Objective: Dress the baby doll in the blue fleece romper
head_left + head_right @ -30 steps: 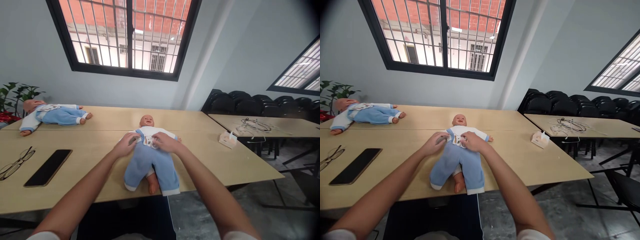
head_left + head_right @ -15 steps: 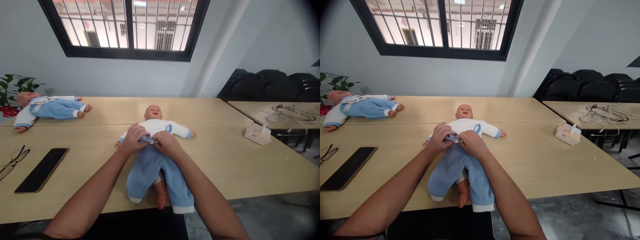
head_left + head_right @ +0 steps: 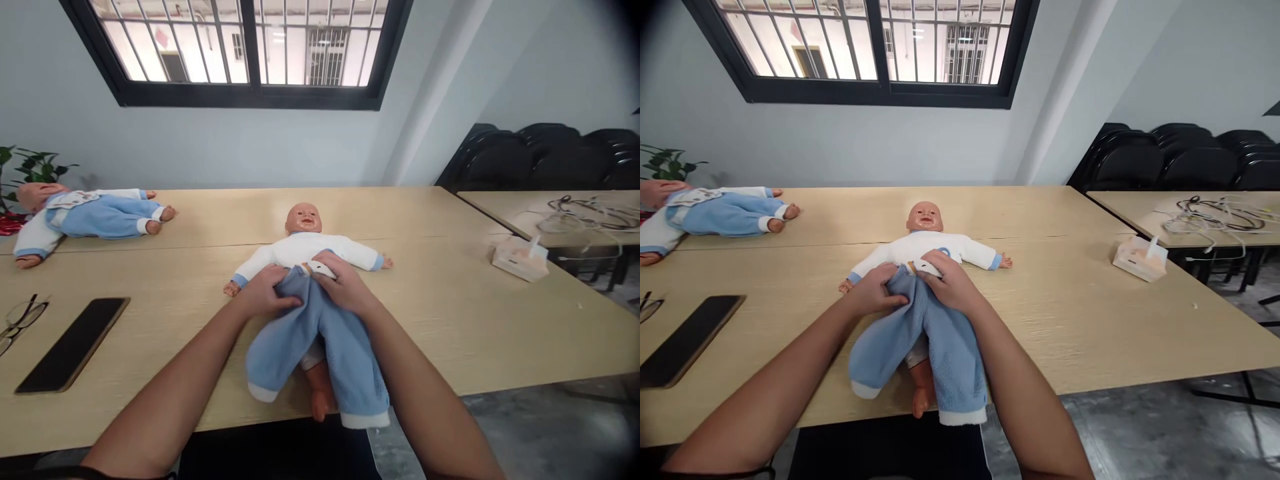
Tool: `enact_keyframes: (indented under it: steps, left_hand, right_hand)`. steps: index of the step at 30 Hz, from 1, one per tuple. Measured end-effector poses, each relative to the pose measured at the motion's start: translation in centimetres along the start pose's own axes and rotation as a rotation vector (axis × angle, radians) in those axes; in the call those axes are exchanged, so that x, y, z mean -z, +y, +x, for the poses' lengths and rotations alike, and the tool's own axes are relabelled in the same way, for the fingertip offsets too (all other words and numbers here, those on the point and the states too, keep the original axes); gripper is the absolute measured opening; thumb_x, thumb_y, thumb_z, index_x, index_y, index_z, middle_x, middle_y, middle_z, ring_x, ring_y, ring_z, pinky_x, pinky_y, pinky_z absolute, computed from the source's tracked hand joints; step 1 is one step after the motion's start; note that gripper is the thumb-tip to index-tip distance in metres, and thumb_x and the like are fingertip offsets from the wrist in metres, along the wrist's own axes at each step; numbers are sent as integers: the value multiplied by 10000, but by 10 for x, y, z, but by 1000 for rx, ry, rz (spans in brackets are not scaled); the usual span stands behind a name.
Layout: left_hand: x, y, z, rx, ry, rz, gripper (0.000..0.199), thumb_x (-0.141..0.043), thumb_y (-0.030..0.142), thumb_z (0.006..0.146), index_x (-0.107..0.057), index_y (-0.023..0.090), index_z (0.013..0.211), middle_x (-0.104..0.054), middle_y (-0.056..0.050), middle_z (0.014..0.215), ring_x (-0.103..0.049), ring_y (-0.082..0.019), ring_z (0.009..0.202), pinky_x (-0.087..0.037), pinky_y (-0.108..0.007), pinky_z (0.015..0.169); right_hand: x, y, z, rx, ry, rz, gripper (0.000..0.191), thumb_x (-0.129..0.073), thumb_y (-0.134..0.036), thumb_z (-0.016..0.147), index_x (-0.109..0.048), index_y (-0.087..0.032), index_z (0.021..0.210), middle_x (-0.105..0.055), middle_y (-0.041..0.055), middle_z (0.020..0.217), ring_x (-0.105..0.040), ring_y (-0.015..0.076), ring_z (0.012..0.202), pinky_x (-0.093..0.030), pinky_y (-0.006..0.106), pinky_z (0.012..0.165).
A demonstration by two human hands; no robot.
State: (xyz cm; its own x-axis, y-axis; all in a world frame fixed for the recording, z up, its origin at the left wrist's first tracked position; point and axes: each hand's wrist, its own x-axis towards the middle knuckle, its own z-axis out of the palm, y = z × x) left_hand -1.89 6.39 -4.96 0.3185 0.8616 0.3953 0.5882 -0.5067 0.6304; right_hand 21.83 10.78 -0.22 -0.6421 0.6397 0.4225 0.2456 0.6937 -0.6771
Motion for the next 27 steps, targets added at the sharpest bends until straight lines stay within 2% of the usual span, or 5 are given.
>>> enact_keyframes:
  steps: [9, 13, 17, 23, 27]
  left_hand:
    - [-1, 7, 1, 290, 244, -540, 534, -591, 704, 908, -660, 183, 1004, -706, -51, 962, -638, -212, 879, -515, -316, 819]
    - [6, 19, -2, 254, 1, -678, 651, -638, 737, 854, -690, 161, 1153, -732, -83, 1090, -654, -257, 983, -513, -338, 878]
    - [15, 28, -4, 226, -335, -439, 640, -829, 666, 705, -733, 188, 1119, -757, -41, 1038, -669, -295, 984, -528, -351, 854]
    - [1, 22, -2, 281, 59, -734, 554, -691, 622, 894, -717, 179, 1225, -748, -104, 1220, -670, -288, 1145, -492, -387, 1039]
    - [-11, 26, -5, 399, 107, -1099, 611, -658, 659, 905, -698, 159, 1255, -761, -139, 1160, -722, -280, 1043, -535, -413, 983]
  right_hand:
    - [5, -27, -4, -222, -408, 193, 285, -708, -443, 886, -680, -200, 1032, -724, 28, 1030, -628, 235, 938, -485, 343, 846]
    - [16, -13, -3, -258, -174, 298, 272, -643, -431, 928, -722, -179, 995, -746, 68, 1088, -642, 259, 1024, -467, 404, 979]
    - [16, 1, -6, -347, -26, 648, 370, -772, -461, 823, -729, -194, 1076, -727, 85, 1228, -628, 270, 1174, -421, 429, 1106]
    - [3, -9, -13, -434, -362, 967, 660, -842, -530, 782, -647, -203, 1322, -718, 88, 1254, -662, 245, 1158, -496, 397, 1053]
    - [7, -11, -11, -398, -470, 872, 652, -896, -459, 736, -668, -179, 1279, -744, 76, 1172, -690, 233, 1067, -544, 374, 967]
